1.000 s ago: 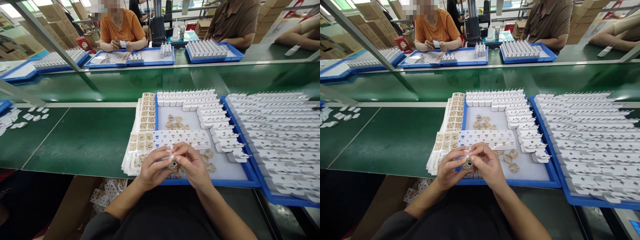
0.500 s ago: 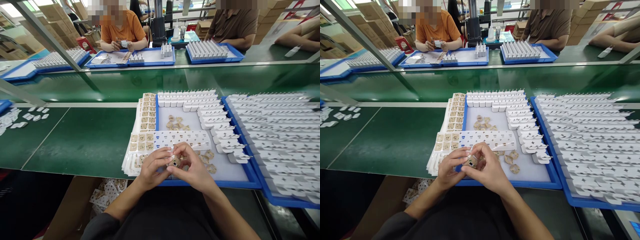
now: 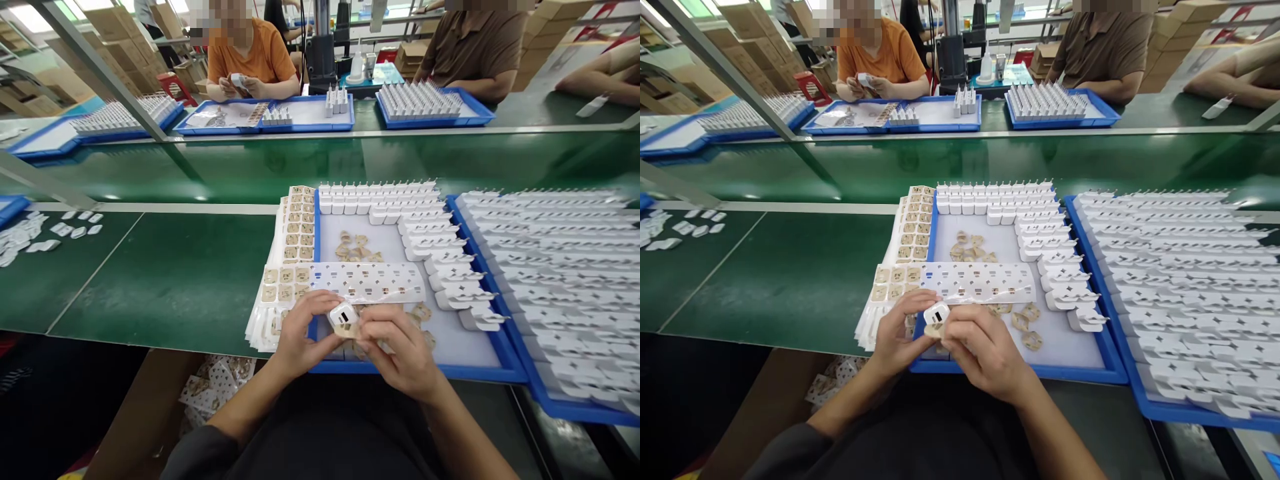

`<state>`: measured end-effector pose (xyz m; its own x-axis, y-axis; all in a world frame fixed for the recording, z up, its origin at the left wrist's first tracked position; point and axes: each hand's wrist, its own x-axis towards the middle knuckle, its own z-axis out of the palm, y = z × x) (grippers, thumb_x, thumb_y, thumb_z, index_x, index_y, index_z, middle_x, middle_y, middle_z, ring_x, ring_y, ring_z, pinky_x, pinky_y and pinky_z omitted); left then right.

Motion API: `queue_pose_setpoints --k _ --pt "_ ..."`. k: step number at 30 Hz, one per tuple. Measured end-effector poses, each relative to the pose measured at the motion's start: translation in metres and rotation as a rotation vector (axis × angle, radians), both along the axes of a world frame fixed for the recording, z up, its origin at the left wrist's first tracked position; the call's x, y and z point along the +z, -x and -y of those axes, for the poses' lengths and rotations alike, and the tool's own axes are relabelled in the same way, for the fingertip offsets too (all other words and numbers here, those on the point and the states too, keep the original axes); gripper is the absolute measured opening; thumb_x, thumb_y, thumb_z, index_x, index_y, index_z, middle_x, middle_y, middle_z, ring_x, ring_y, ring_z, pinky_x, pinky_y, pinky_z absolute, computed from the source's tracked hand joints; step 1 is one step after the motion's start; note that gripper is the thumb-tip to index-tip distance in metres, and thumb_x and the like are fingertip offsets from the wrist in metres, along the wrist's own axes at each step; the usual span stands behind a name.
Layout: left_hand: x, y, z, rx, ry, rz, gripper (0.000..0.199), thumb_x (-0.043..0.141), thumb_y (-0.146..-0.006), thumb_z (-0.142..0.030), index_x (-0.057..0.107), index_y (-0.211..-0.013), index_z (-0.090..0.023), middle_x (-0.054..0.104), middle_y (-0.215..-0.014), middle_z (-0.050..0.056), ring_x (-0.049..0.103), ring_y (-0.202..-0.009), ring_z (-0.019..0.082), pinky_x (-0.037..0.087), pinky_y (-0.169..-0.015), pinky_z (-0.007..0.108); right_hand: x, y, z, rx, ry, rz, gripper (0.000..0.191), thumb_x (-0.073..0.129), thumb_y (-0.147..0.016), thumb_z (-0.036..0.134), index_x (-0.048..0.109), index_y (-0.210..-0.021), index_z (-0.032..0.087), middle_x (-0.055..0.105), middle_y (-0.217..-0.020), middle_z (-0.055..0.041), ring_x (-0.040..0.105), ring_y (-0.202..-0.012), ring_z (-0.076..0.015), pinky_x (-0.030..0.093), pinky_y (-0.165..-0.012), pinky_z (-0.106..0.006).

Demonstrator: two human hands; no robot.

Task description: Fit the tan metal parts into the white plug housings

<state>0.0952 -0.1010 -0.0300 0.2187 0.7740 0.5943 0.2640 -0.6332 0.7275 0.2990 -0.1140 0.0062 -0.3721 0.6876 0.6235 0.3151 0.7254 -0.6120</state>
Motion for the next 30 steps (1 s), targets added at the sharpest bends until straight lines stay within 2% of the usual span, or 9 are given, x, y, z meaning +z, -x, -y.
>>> queue_pose_setpoints --k 3,6,11,16,20,22,25,28,30 --pt "-0.004 0.013 -0.005 0.13 0.042 -0.051 0.039 0.076 -0.084 -0.023 0.062 -0.121 -0.022 0.073 -0.114 0.011 0.069 -0.107 0.024 0.059 -0.089 0.038 -0.006 -0.014 0.004 -0.01 0.188 -0.07 0.009 0.056 -0.098 0.015 0.059 -0.097 0.023 0.067 -0.087 -0.003 0.066 -0.081 -0.0168 0.055 -0.072 -0.028" --pt "-0.01 0.041 -0.016 0.327 0.115 -0.066 0.042 0.075 -0.083 -0.024 0.062 -0.123 -0.021 0.071 -0.118 0.011 0.07 -0.107 0.024 0.061 -0.088 0.036 -0.014 -0.036 0.001 -0.129 0.348 0.113 0.007 0.058 -0.098 0.019 0.064 -0.097 0.024 0.07 -0.082 -0.0011 0.065 -0.071 -0.0157 0.052 -0.065 -0.028" --pt "-0.018 0.126 -0.05 0.73 0.23 -0.007 0.059 0.078 -0.077 -0.028 0.057 -0.131 -0.019 0.067 -0.122 0.01 0.067 -0.112 0.026 0.059 -0.096 0.041 -0.028 -0.068 -0.003 -0.171 0.498 0.378 0.015 0.057 -0.098 0.026 0.071 -0.093 0.025 0.074 -0.092 -0.0037 0.07 -0.08 -0.0192 0.054 -0.065 -0.029" --pt "-0.032 0.231 -0.073 1.059 0.334 0.03 0.052 0.085 -0.067 -0.029 0.058 -0.111 -0.023 0.062 -0.107 -0.002 0.066 -0.097 0.02 0.059 -0.08 0.032 -0.029 -0.071 -0.009 -0.332 0.366 0.425 0.021 0.053 -0.1 0.031 0.072 -0.096 0.024 0.073 -0.095 -0.0065 0.071 -0.078 -0.0218 0.055 -0.062 -0.033" --pt "-0.047 0.286 -0.07 1.119 0.394 0.034 0.05 0.085 -0.065 -0.038 0.048 -0.093 -0.021 0.054 -0.09 -0.005 0.06 -0.081 0.013 0.051 -0.066 0.025 -0.022 -0.056 -0.026 -0.305 0.222 0.508 0.018 0.053 -0.1 0.026 0.07 -0.106 0.025 0.075 -0.099 -0.0071 0.071 -0.091 -0.0258 0.057 -0.076 -0.039" --pt "-0.053 0.299 -0.067 1.145 0.408 0.02 0.053 0.086 -0.062 -0.039 0.043 -0.086 -0.02 0.05 -0.082 -0.007 0.057 -0.073 0.011 0.048 -0.063 0.024 -0.019 -0.044 -0.04 -0.247 0.17 0.565 0.021 0.054 -0.098 0.024 0.068 -0.115 0.025 0.075 -0.106 -0.0084 0.07 -0.099 -0.0285 0.057 -0.082 -0.043" --pt "-0.057 0.307 -0.062 1.148 0.426 -0.02 0.05 0.084 -0.065 -0.04 0.043 -0.085 -0.021 0.049 -0.079 -0.006 0.057 -0.077 0.015 0.049 -0.069 0.031 -0.019 -0.024 -0.067 -0.17 0.139 0.641 0.03 0.058 -0.096 0.023 0.063 -0.125 0.022 0.072 -0.122 -0.012 0.065 -0.114 -0.0328 0.054 -0.094 -0.05" --pt "-0.052 0.303 -0.058 1.175 0.402 -0.07 0.051 0.087 -0.062 -0.037 0.049 -0.093 -0.021 0.053 -0.089 -0.002 0.058 -0.102 0.029 0.05 -0.086 0.045 -0.026 -0.004 -0.094 -0.123 0.211 0.624 0.036 0.059 -0.094 0.021 0.061 -0.13 0.019 0.069 -0.13 -0.0142 0.061 -0.123 -0.0336 0.049 -0.101 -0.052" --pt "-0.043 0.289 -0.057 1.188 0.313 -0.136 0.054 0.087 -0.063 -0.037 0.053 -0.102 -0.021 0.057 -0.103 0.002 0.048 -0.125 0.038 0.044 -0.101 0.054 -0.032 0.007 -0.107 -0.126 0.257 0.582 0.034 0.06 -0.091 0.016 0.063 -0.125 0.017 0.072 -0.123 -0.0141 0.062 -0.119 -0.0332 0.048 -0.099 -0.051"
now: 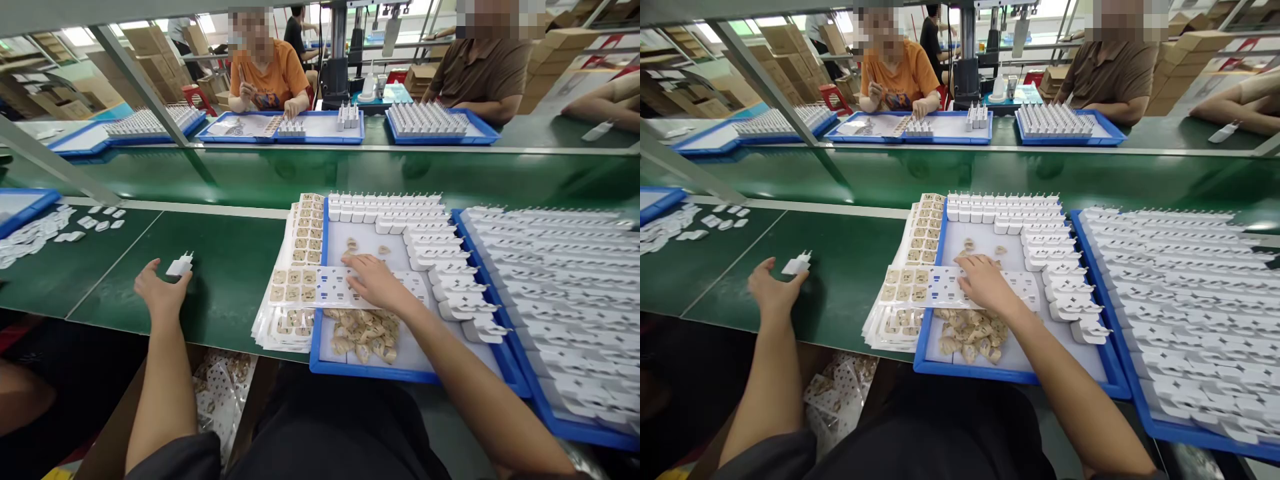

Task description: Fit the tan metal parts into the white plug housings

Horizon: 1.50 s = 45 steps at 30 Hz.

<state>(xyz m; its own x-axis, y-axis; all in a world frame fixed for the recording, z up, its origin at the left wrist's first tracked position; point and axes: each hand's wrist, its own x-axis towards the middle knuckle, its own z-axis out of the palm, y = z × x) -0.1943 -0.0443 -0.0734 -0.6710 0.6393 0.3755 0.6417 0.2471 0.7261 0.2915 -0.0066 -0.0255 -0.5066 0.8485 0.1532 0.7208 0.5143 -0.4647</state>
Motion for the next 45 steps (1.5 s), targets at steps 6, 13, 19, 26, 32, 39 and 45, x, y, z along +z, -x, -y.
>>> queue_pose_setpoints --k 6,13,19,26,32,39,45 --pt "0.034 -0.112 -0.009 -0.535 0.113 -0.111 0.041 0.064 -0.09 -0.048 0.064 -0.123 -0.023 0.065 -0.13 0.008 0.057 -0.127 0.031 0.043 -0.112 0.05 -0.002 0.006 -0.006 -0.031 -0.022 -0.104 0.026 0.056 -0.088 0.01 0.069 -0.108 0.02 0.076 -0.096 -0.0073 0.067 -0.103 -0.0284 0.046 -0.097 -0.049" --pt "0.063 -0.206 -0.033 -1.128 0.395 0.185 0.037 0.067 -0.085 -0.054 0.071 -0.097 -0.019 0.074 -0.106 0.01 0.068 -0.103 0.029 0.058 -0.085 0.04 0.017 -0.008 0.005 -0.047 0.0 -0.292 0.024 0.054 -0.093 0.022 0.069 -0.112 0.023 0.074 -0.099 -0.0063 0.069 -0.091 -0.0242 0.055 -0.08 -0.039" --pt "0.069 -0.218 -0.032 -1.209 0.518 0.581 0.041 0.078 -0.077 -0.047 0.069 -0.103 -0.017 0.071 -0.09 0.005 0.07 -0.081 0.019 0.056 -0.071 0.028 0.025 0.02 0.019 0.052 -0.371 -0.151 0.018 0.058 -0.097 0.022 0.073 -0.107 0.026 0.07 -0.111 -0.0101 0.062 -0.108 -0.0295 0.047 -0.094 -0.049" --pt "0.07 -0.223 -0.028 -1.225 0.476 0.76 0.045 0.082 -0.074 -0.038 0.061 -0.107 -0.017 0.069 -0.084 0.001 0.066 -0.075 0.013 0.052 -0.072 0.025 0.025 0.043 0.021 0.142 -0.408 -0.123 0.014 0.059 -0.097 0.021 0.073 -0.1 0.024 0.073 -0.102 -0.0084 0.062 -0.096 -0.0263 0.044 -0.083 -0.042" --pt "0.076 -0.225 -0.025 -1.228 0.506 0.811 0.048 0.083 -0.072 -0.039 0.058 -0.108 -0.017 0.063 -0.073 -0.003 0.048 -0.054 0.006 0.033 -0.05 0.017 0.024 0.043 0.022 0.146 -0.377 -0.163 0.013 0.058 -0.098 0.02 0.07 -0.094 0.024 0.073 -0.102 -0.0073 0.062 -0.097 -0.0253 0.044 -0.085 -0.041" --pt "0.074 -0.225 -0.029 -1.259 0.575 0.879 0.047 0.084 -0.071 -0.038 0.058 -0.105 -0.019 0.056 -0.062 -0.008 0.037 -0.047 0.004 0.024 -0.047 0.018 0.021 0.035 0.022 0.223 -0.418 -0.178 0.018 0.053 -0.101 0.02 0.068 -0.093 0.024 0.072 -0.099 -0.0069 0.06 -0.094 -0.0239 0.043 -0.084 -0.041" --pt "0.079 -0.229 -0.028 -1.292 0.572 0.861 0.044 0.083 -0.075 -0.037 0.057 -0.106 -0.019 0.061 -0.065 -0.006 0.034 -0.046 0.004 0.024 -0.047 0.019 0.022 0.032 0.022 0.175 -0.314 -0.252 0.015 0.055 -0.1 0.022 0.066 -0.091 0.023 0.071 -0.091 -0.0062 0.061 -0.085 -0.0229 0.044 -0.079 -0.039"
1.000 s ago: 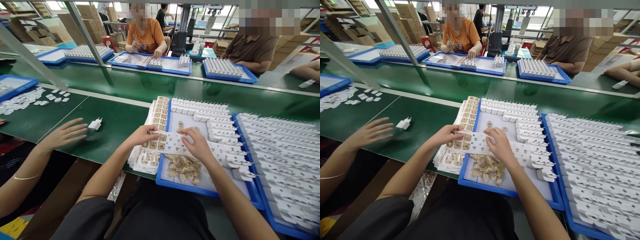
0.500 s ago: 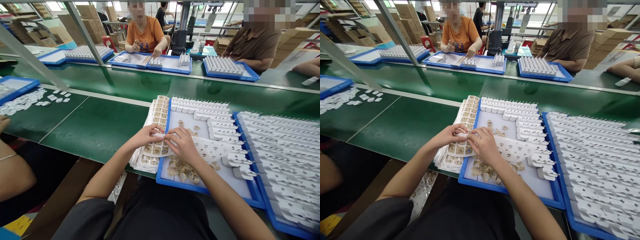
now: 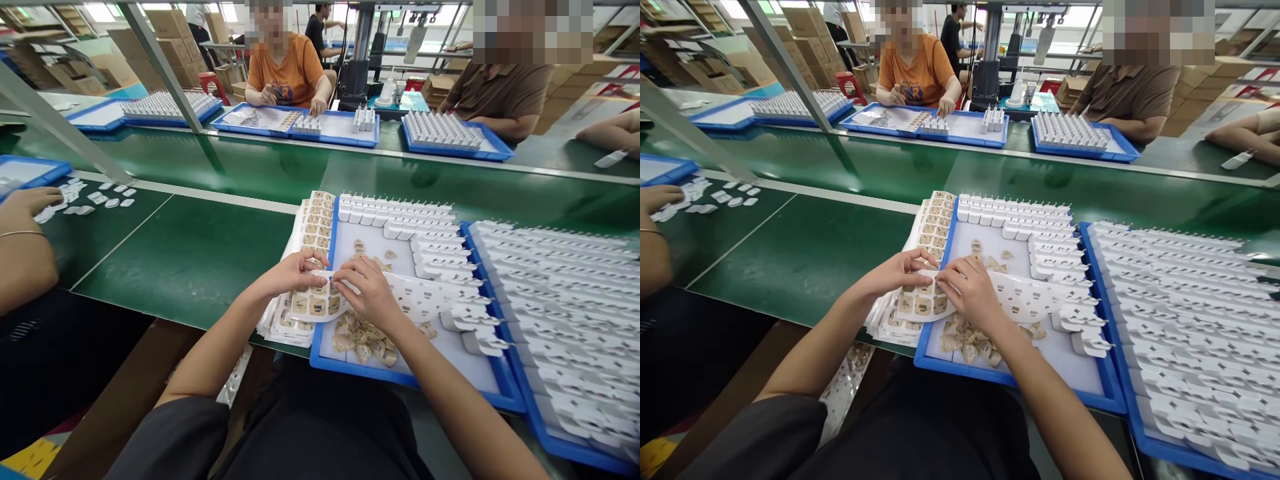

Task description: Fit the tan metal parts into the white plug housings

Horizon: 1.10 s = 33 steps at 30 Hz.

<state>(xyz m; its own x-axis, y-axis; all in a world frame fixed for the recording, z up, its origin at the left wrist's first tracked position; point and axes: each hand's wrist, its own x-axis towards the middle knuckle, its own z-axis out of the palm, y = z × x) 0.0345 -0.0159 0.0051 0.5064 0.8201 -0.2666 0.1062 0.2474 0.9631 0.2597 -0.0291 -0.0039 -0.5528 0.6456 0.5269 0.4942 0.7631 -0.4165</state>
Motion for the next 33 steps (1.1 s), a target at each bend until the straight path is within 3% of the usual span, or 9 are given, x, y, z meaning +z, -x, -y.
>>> queue_pose_setpoints --k 7,17,22,28,31,33 --pt "0.004 -0.004 0.006 0.003 -0.07 -0.044 0.047 0.084 -0.074 -0.034 0.06 -0.11 -0.017 0.072 -0.081 0.001 0.052 -0.056 0.007 0.037 -0.054 0.019 0.006 0.002 0.004 0.038 0.29 -0.101 0.007 0.065 -0.092 0.021 0.06 -0.087 0.021 0.067 -0.084 -0.0026 0.063 -0.083 -0.0205 0.045 -0.079 -0.035" --pt "0.001 -0.003 0.003 -0.021 -0.015 0.004 0.048 0.085 -0.072 -0.032 0.06 -0.11 -0.017 0.075 -0.081 0.003 0.051 -0.053 0.006 0.035 -0.053 0.019 0.008 -0.007 0.001 0.083 0.462 -0.181 0.009 0.065 -0.091 0.021 0.068 -0.1 0.023 0.073 -0.097 -0.0039 0.069 -0.09 -0.0209 0.052 -0.084 -0.035" --pt "0.001 0.001 0.001 -0.031 0.007 0.01 0.05 0.084 -0.072 -0.034 0.058 -0.111 -0.017 0.071 -0.074 -0.001 0.042 -0.047 0.004 0.029 -0.048 0.018 0.006 -0.011 -0.003 0.149 0.534 -0.204 0.011 0.065 -0.094 0.026 0.071 -0.103 0.024 0.076 -0.102 -0.0049 0.07 -0.097 -0.0221 0.053 -0.089 -0.037" --pt "-0.001 0.003 -0.001 -0.02 -0.015 -0.051 0.05 0.084 -0.073 -0.037 0.058 -0.111 -0.018 0.067 -0.071 -0.003 0.045 -0.048 0.005 0.031 -0.048 0.018 -0.002 -0.01 -0.009 0.116 0.464 -0.269 0.008 0.064 -0.094 0.022 0.071 -0.093 0.022 0.074 -0.093 -0.0047 0.069 -0.088 -0.0199 0.053 -0.082 -0.035" --pt "-0.003 0.006 -0.003 0.046 -0.031 -0.164 0.052 0.082 -0.074 -0.043 0.058 -0.113 -0.019 0.068 -0.076 -0.001 0.054 -0.053 0.009 0.036 -0.049 0.019 0.005 -0.016 -0.008 0.074 0.436 -0.376 0.006 0.065 -0.092 0.022 0.071 -0.089 0.022 0.075 -0.096 -0.0058 0.069 -0.088 -0.0198 0.054 -0.078 -0.033" --pt "-0.004 0.01 -0.004 0.068 -0.056 -0.252 0.053 0.08 -0.075 -0.046 0.058 -0.115 -0.02 0.072 -0.087 0.003 0.065 -0.067 0.016 0.046 -0.056 0.022 0.015 -0.026 -0.002 0.025 0.422 -0.41 0.007 0.065 -0.093 0.021 0.071 -0.09 0.022 0.076 -0.094 -0.0047 0.071 -0.087 -0.0193 0.055 -0.078 -0.032"
